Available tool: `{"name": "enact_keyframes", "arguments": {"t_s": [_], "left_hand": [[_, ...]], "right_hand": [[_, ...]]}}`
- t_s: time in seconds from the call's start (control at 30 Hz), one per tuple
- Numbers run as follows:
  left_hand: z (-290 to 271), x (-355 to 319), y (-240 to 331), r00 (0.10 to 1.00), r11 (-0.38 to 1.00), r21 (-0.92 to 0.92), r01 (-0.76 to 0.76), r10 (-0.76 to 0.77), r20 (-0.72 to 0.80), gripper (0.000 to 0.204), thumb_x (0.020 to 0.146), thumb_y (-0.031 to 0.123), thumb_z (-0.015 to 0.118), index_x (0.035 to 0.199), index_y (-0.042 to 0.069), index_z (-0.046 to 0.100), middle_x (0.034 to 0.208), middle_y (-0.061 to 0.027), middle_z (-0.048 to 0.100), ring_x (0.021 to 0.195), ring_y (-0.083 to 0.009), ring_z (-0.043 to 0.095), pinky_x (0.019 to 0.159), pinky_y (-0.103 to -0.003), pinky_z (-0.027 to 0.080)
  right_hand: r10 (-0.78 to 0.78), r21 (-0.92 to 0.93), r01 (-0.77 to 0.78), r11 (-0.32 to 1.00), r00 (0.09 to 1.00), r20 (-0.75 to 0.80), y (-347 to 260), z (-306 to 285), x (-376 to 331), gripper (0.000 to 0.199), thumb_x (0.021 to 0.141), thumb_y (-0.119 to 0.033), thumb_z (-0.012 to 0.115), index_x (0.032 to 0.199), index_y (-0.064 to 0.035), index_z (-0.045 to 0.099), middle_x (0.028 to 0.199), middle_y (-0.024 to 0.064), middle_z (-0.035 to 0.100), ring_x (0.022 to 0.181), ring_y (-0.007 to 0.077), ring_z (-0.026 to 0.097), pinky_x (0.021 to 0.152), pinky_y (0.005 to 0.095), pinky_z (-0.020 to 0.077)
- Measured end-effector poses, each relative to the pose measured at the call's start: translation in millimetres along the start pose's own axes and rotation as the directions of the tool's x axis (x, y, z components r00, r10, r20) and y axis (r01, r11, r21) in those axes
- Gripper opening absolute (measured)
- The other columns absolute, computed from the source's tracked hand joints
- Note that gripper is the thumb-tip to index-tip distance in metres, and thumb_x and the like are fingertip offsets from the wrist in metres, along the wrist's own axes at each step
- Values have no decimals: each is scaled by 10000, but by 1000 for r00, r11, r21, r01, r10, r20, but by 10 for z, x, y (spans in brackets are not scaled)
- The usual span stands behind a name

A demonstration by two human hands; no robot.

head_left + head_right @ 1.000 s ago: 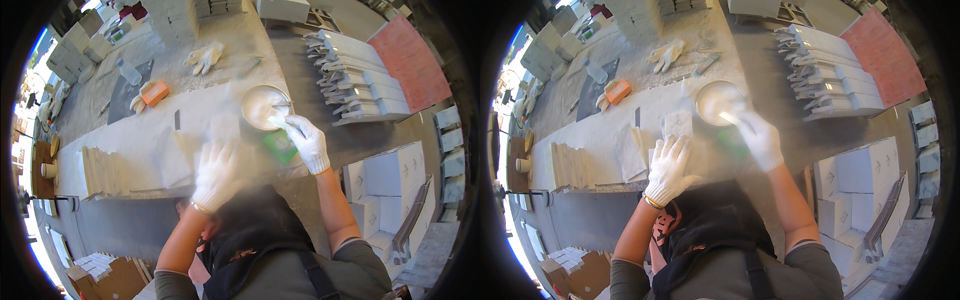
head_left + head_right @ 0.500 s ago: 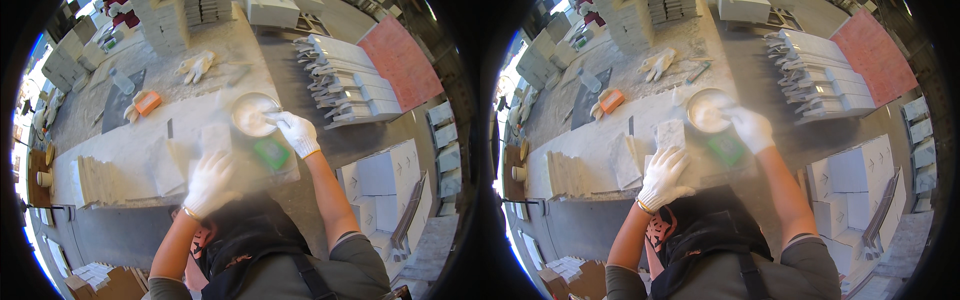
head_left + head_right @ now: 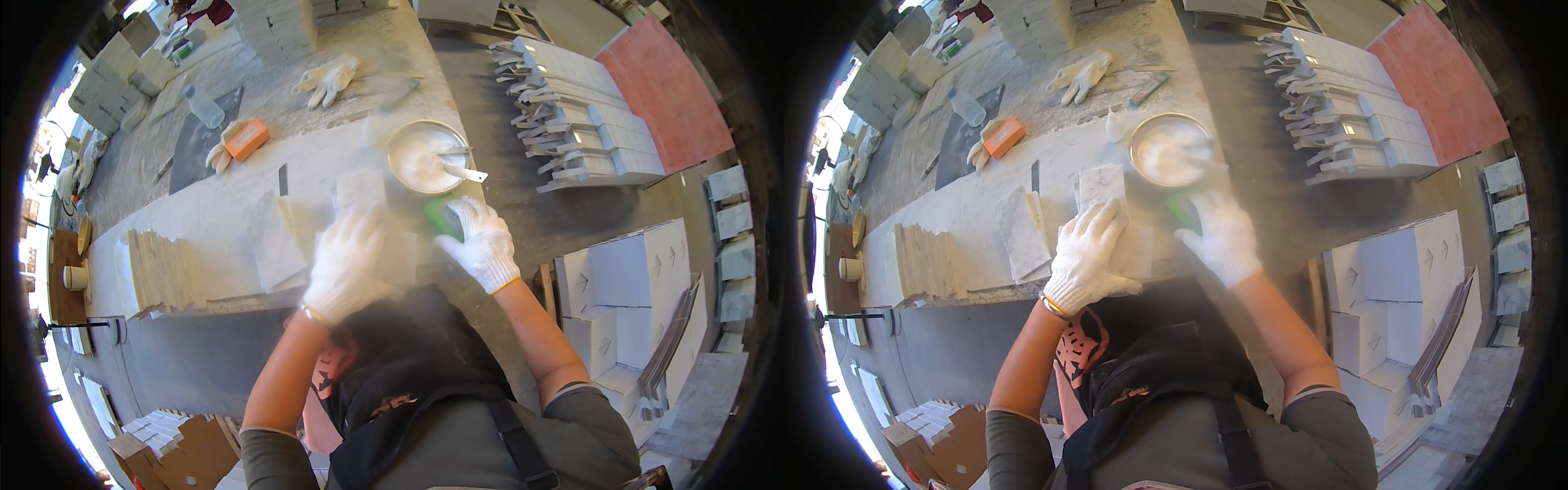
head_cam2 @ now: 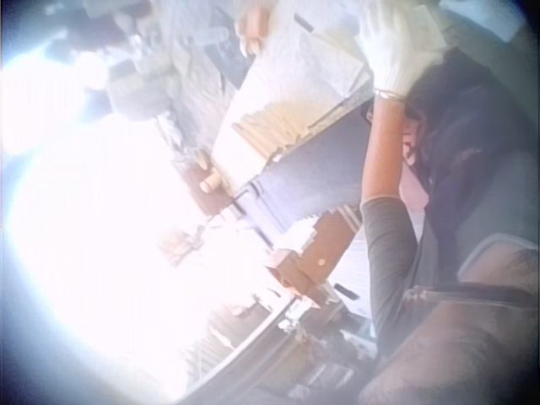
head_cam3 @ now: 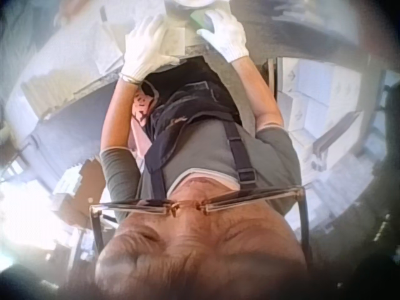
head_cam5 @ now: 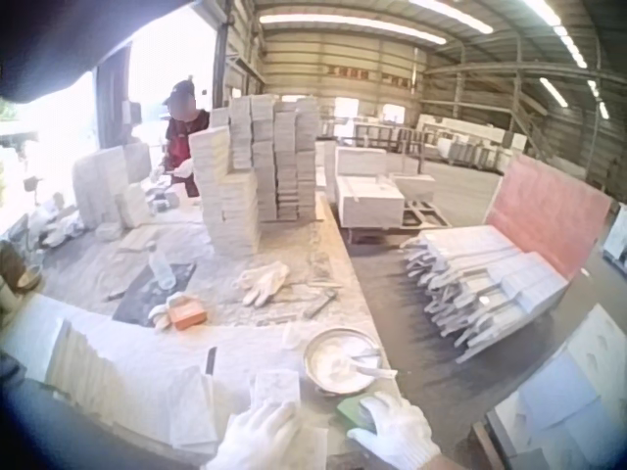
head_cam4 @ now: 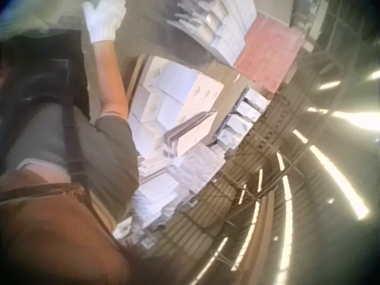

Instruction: The person applies a white adhesive to the edges of rectangular tiles using a small metal spatula, then wipes the edges with a green sponge. They repeat this process on multiple tiles, handling them one at a time.

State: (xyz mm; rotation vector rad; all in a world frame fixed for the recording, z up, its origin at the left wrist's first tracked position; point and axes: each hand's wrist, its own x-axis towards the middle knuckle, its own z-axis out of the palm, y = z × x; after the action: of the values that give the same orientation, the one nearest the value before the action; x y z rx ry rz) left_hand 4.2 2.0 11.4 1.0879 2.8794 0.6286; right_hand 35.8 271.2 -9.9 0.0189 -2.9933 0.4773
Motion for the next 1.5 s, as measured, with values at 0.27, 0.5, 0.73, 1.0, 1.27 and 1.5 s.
{"name": "enact_keyframes", "arguments": {"t_s": [0.27,0.5,0.73,1.0,1.27,1.5], "left_hand": [[15,-83,133,991,992,-42,119,-121,-53,1053,523,476,969,1411,50,596,1555,-148,512,1389,-384,506,1109,-530,420],[54,-67,107,985,992,-35,124,-128,-112,958,532,441,946,1351,51,638,1502,-109,555,1315,-365,563,1055,-517,447],[92,-91,62,975,991,-99,90,-108,-194,860,554,421,927,1289,64,658,1414,-84,595,1256,-314,591,984,-499,473],[144,-108,47,958,994,-79,79,-97,-271,772,557,425,923,1204,94,663,1337,-59,604,1230,-279,599,939,-482,486],[183,-104,33,961,995,-62,78,-91,-260,756,560,454,929,1177,100,674,1339,-60,600,1237,-274,591,947,-471,484],[213,-119,36,950,990,-93,107,-130,-285,727,563,403,915,1178,97,677,1326,-62,602,1216,-281,592,952,-475,478]], "right_hand": [[271,883,-325,339,932,239,-204,-79,-286,577,964,-238,727,1489,-69,557,1318,77,669,1157,208,661,931,356,546],[170,941,-233,247,966,195,-664,197,-56,638,998,-169,684,1567,11,460,1509,122,555,1366,206,526,1149,358,428],[194,818,-271,507,961,198,-642,173,-234,688,1037,-178,649,1638,1,367,1573,102,512,1425,173,479,1189,326,377],[153,902,-301,309,952,265,-700,34,-154,726,1032,-212,653,1642,30,341,1614,132,468,1491,199,425,1219,338,343],[185,892,-331,308,941,285,-794,47,-68,669,1058,-225,627,1637,-1,377,1578,89,513,1430,169,472,1201,333,355],[189,873,-328,362,943,276,-779,43,-300,672,1060,-225,626,1637,6,372,1584,88,504,1427,172,477,1196,325,361]]}}
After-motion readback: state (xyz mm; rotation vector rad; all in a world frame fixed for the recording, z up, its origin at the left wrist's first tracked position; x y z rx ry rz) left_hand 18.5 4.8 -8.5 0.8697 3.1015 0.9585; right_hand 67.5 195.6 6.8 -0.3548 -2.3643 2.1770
